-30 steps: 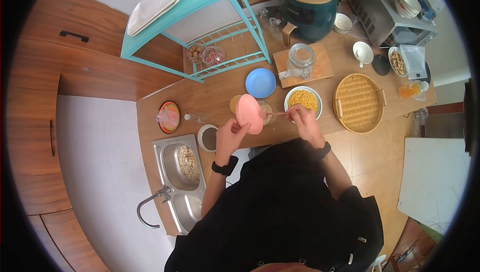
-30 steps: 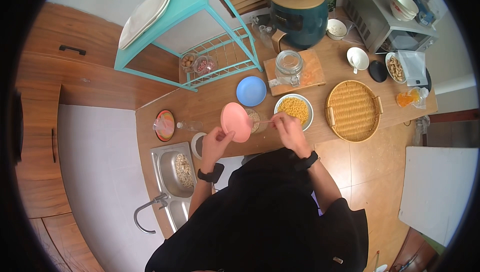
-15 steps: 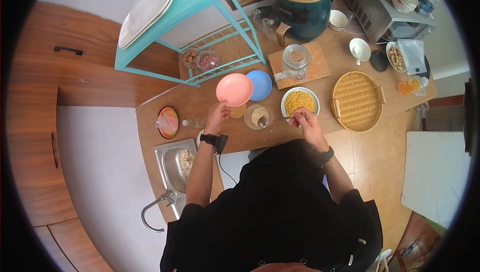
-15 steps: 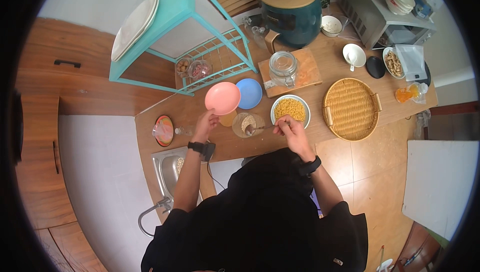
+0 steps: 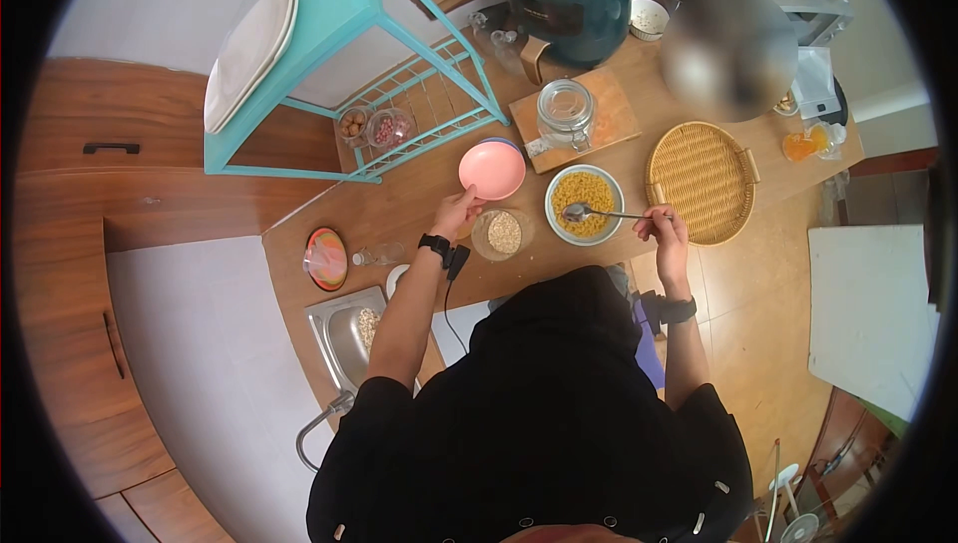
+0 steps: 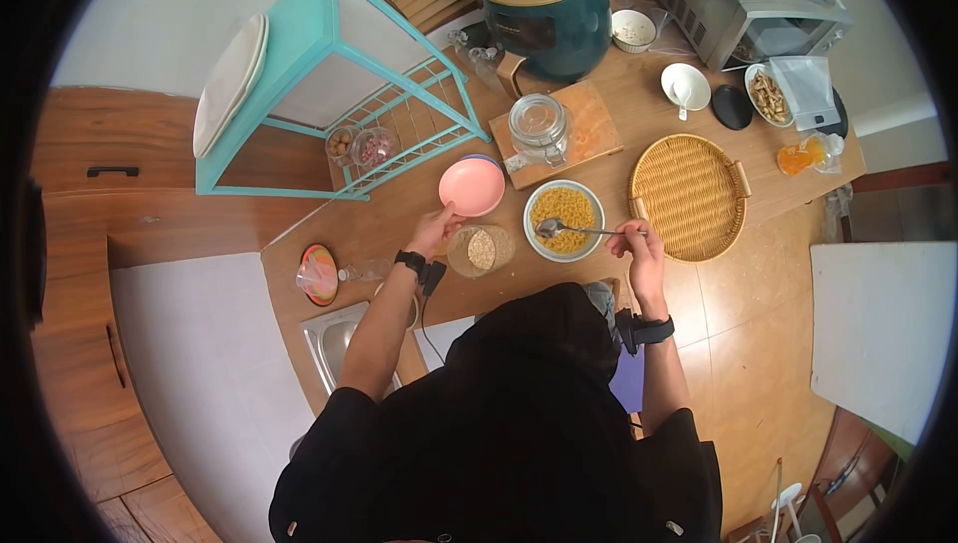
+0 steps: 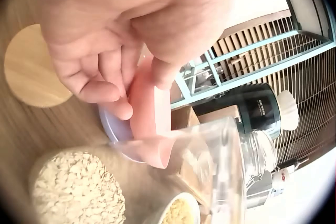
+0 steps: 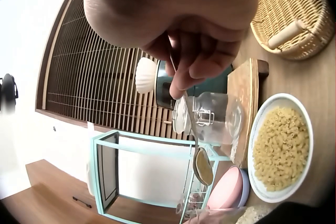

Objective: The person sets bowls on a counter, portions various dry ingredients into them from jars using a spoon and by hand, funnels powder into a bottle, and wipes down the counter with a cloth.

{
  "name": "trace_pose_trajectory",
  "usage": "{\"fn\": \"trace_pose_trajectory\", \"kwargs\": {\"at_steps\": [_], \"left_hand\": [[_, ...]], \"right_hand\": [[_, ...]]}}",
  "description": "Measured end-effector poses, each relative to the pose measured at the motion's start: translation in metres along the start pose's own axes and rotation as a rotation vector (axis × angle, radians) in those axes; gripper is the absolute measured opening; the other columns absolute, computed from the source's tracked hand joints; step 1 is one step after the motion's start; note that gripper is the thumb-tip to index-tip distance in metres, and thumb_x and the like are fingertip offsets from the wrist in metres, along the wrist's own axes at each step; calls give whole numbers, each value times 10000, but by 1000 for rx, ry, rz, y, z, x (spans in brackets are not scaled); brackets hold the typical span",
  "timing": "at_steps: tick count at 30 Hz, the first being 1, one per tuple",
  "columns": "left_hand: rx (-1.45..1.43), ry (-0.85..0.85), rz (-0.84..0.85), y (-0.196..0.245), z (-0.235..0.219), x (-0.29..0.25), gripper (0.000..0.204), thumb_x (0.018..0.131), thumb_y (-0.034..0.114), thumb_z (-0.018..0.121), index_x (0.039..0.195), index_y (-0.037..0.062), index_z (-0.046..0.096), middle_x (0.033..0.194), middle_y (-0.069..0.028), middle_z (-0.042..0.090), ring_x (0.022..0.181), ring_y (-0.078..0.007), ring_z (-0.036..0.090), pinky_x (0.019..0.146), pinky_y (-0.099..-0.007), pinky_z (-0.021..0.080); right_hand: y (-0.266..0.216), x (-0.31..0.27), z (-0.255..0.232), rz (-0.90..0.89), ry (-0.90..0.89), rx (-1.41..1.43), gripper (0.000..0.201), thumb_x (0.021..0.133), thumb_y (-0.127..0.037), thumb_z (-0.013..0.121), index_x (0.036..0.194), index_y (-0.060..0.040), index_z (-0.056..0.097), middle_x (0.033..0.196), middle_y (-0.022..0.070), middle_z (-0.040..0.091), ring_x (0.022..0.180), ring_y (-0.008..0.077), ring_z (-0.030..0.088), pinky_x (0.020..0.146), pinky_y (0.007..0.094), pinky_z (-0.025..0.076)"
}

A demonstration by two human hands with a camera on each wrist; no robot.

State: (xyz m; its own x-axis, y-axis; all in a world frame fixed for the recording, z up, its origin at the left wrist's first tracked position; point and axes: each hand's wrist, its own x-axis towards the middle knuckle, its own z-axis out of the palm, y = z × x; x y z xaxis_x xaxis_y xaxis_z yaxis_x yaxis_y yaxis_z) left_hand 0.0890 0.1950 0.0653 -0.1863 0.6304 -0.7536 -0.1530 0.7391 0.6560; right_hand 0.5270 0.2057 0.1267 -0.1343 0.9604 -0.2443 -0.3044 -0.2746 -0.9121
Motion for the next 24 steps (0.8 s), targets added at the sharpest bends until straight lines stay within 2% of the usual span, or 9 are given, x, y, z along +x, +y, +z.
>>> {"fn": "trace_pose_trajectory", "kwargs": {"at_steps": [3, 6, 8, 12, 14, 21, 23, 24], "left_hand": [[111, 103, 67, -3, 0, -19, 476, 978, 409, 626, 1234, 7, 624, 1119, -79, 705, 869, -106, 617, 743, -229, 483], [-100, 189, 156, -23, -15, -40, 412, 993, 366, 596, 1238, 35, 622, 1090, -88, 714, 856, -139, 673, 681, -248, 509], [-64, 252, 176, -47, -30, -51, 363, 995, 296, 580, 1272, 62, 602, 1100, -95, 712, 886, -170, 691, 709, -258, 523], [-81, 331, 167, -102, -48, -72, 332, 996, 228, 551, 1271, 45, 591, 1117, -100, 703, 900, -184, 692, 759, -269, 533], [-173, 323, 121, -124, -44, -85, 339, 1005, 211, 528, 1299, 45, 566, 1133, -108, 699, 922, -187, 682, 789, -300, 537], [-334, 438, 136, -186, -17, -131, 320, 999, 188, 547, 1279, 35, 570, 1122, -115, 699, 934, -174, 685, 774, -288, 536], [-186, 478, 208, -201, -17, -136, 385, 936, 184, 630, 1287, 38, 569, 1094, -123, 704, 918, -234, 696, 789, -318, 545], [-200, 480, 207, -205, -17, -136, 385, 936, 184, 630, 1287, 38, 569, 1094, -123, 704, 918, -234, 696, 789, -318, 545]], "right_hand": [[-3, 0, 1, -5, 3, 7, 227, 1041, -188, 475, 996, -5, 600, 801, 91, 677, 706, 136, 599, 684, 269, 470], [-2, 2, 15, 1, -18, 12, 221, 1041, -184, 468, 990, -13, 599, 804, 97, 674, 713, 140, 592, 686, 274, 465], [-1, 1, 28, 27, -54, 75, 224, 1041, -188, 463, 979, -20, 596, 800, 101, 671, 707, 145, 582, 688, 276, 458], [-2, -2, 51, 92, -148, 129, 216, 1037, -198, 465, 976, -33, 592, 795, 100, 667, 699, 145, 571, 693, 272, 450], [-4, -6, 62, 110, -201, 123, 212, 1040, -198, 463, 981, -37, 589, 803, 97, 664, 712, 145, 572, 700, 272, 449], [-19, -20, 103, 122, -398, 67, 295, 1081, -270, 432, 990, -27, 572, 812, 89, 638, 731, 142, 573, 692, 280, 447], [-20, -21, 109, 84, -398, 0, 315, 1083, -287, 426, 984, -26, 573, 807, 89, 636, 722, 140, 572, 683, 279, 447], [-21, -21, 111, 31, -376, -52, 335, 1085, -303, 421, 977, -26, 575, 802, 88, 635, 714, 138, 570, 673, 278, 447]]}}
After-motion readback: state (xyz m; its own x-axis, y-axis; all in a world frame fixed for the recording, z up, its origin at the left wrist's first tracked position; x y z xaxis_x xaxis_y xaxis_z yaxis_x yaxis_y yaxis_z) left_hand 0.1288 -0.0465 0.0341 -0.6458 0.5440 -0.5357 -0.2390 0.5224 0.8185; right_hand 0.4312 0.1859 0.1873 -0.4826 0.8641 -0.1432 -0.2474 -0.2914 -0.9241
